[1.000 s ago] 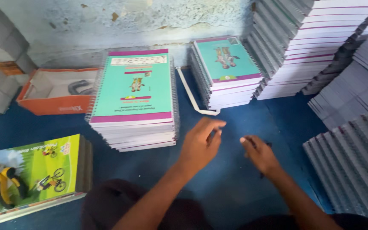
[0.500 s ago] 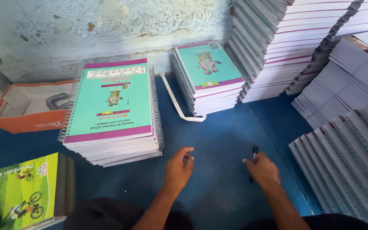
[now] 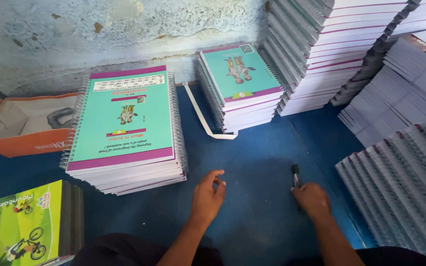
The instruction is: The person sits on the floor and repeatedly picks up spiral-bound notebooks from a stack, writes on the cover with a black marker, and places them on a separate stack. The person handles the notebooks one at a time and maintains two distinct piles during the process.
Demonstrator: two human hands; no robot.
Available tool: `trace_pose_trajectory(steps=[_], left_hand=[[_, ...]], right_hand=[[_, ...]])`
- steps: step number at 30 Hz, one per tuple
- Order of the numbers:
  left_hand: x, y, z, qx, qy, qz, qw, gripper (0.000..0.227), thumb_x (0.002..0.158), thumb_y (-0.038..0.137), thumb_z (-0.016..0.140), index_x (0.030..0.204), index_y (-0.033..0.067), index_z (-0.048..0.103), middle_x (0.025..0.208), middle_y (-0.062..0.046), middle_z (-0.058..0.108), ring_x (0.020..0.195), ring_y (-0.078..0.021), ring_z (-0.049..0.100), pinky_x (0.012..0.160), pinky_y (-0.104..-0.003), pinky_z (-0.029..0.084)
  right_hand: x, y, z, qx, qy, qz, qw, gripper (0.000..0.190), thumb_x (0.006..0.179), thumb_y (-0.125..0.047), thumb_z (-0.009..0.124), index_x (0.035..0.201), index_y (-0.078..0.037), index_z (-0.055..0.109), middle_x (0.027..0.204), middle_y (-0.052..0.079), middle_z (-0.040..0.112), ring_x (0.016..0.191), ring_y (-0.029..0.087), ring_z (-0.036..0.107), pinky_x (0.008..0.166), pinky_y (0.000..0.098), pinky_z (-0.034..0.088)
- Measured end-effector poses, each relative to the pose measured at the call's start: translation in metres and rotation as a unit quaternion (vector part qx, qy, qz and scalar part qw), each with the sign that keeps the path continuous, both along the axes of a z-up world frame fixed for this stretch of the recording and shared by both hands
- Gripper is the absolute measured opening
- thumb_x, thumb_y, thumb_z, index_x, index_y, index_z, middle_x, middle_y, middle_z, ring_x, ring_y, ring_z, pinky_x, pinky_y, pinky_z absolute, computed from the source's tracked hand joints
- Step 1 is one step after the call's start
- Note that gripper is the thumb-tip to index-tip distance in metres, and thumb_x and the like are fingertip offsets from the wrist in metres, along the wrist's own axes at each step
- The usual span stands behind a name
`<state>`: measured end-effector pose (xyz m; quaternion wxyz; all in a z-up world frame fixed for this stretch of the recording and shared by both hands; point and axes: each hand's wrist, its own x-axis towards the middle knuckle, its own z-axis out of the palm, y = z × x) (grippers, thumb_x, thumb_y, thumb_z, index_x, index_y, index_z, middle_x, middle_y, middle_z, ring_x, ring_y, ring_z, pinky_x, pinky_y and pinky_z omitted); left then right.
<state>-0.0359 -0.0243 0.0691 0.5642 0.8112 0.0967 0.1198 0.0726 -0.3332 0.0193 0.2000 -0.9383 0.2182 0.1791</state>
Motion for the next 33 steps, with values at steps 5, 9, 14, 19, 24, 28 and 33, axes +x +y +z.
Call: trace_pose_trajectory(steps=[5, 9, 14, 19, 24, 28, 33], left_hand=[[0.002, 0.000, 0.003, -0.001, -0.003, 0.000, 1.000, 0.035, 0.087, 0.008, 0.068, 0.122, 0.0083, 0.066, 0.091, -0.008, 0.072, 0.062, -0.0155, 0.064, 0.061, -0.033, 0.053], [0.002, 0.000, 0.007, 0.000, 0.024, -0.004, 1.000, 0.035, 0.088, 0.009, 0.067, 0.123, 0.0088, 0.066, 0.093, -0.007, 0.073, 0.060, -0.0152, 0.064, 0.061, -0.033, 0.054], [0.004, 0.001, 0.007, 0.005, 0.055, -0.004, 0.998, 0.035, 0.089, 0.010, 0.067, 0.124, 0.0098, 0.065, 0.095, -0.006, 0.073, 0.062, -0.0151, 0.066, 0.063, -0.032, 0.054], [0.008, 0.000, -0.001, -0.028, 0.020, -0.002, 0.999, 0.033, 0.088, 0.011, 0.068, 0.122, 0.0093, 0.066, 0.092, -0.008, 0.072, 0.063, -0.0174, 0.067, 0.063, -0.034, 0.055], [0.014, -0.003, -0.008, 0.004, 0.003, 0.000, 1.000, 0.032, 0.087, 0.012, 0.070, 0.119, 0.0097, 0.067, 0.088, -0.008, 0.074, 0.064, -0.0196, 0.069, 0.064, -0.035, 0.054], [0.017, -0.003, -0.011, -0.006, 0.041, -0.001, 0.999, 0.032, 0.087, 0.013, 0.071, 0.118, 0.0114, 0.067, 0.089, -0.007, 0.073, 0.063, -0.0200, 0.068, 0.062, -0.035, 0.054], [0.024, -0.003, -0.019, 0.000, 0.057, 0.012, 0.998, 0.032, 0.086, 0.015, 0.072, 0.118, 0.0130, 0.067, 0.088, -0.006, 0.074, 0.062, -0.0208, 0.068, 0.061, -0.036, 0.053]], right_hand=[[0.001, -0.006, 0.016, -0.047, -0.003, -0.005, 0.999, 0.043, 0.093, -0.046, 0.071, 0.117, -0.011, 0.077, 0.117, 0.017, 0.075, 0.111, 0.035, 0.071, 0.094, 0.0486, 0.054], [-0.006, -0.003, 0.029, -0.065, 0.009, -0.027, 0.998, 0.042, 0.092, -0.045, 0.073, 0.117, -0.012, 0.075, 0.115, 0.015, 0.075, 0.108, 0.034, 0.072, 0.089, 0.0488, 0.056], [-0.011, 0.010, 0.052, -0.080, 0.060, -0.023, 0.995, 0.043, 0.094, -0.049, 0.070, 0.113, -0.012, 0.078, 0.104, 0.012, 0.076, 0.097, 0.028, 0.074, 0.083, 0.0448, 0.056], [-0.011, 0.026, 0.070, -0.052, 0.024, -0.040, 0.998, 0.054, 0.096, -0.054, 0.063, 0.127, -0.009, 0.065, 0.111, 0.017, 0.071, 0.094, 0.029, 0.075, 0.079, 0.0458, 0.059], [0.011, 0.041, 0.076, -0.005, -0.106, -0.024, 0.994, 0.074, 0.093, -0.060, 0.064, 0.141, -0.004, 0.056, 0.123, 0.022, 0.065, 0.097, 0.032, 0.069, 0.084, 0.0486, 0.056], [0.059, 0.052, 0.086, 0.174, -0.123, -0.066, 0.975, 0.065, 0.096, -0.058, 0.061, 0.133, -0.005, 0.064, 0.120, 0.020, 0.069, 0.096, 0.027, 0.065, 0.088, 0.0475, 0.053], [0.136, 0.068, 0.105, 0.351, -0.145, -0.093, 0.920, 0.064, 0.094, -0.055, 0.064, 0.127, -0.001, 0.061, 0.110, 0.015, 0.065, 0.082, 0.023, 0.063, 0.077, 0.0433, 0.055]])
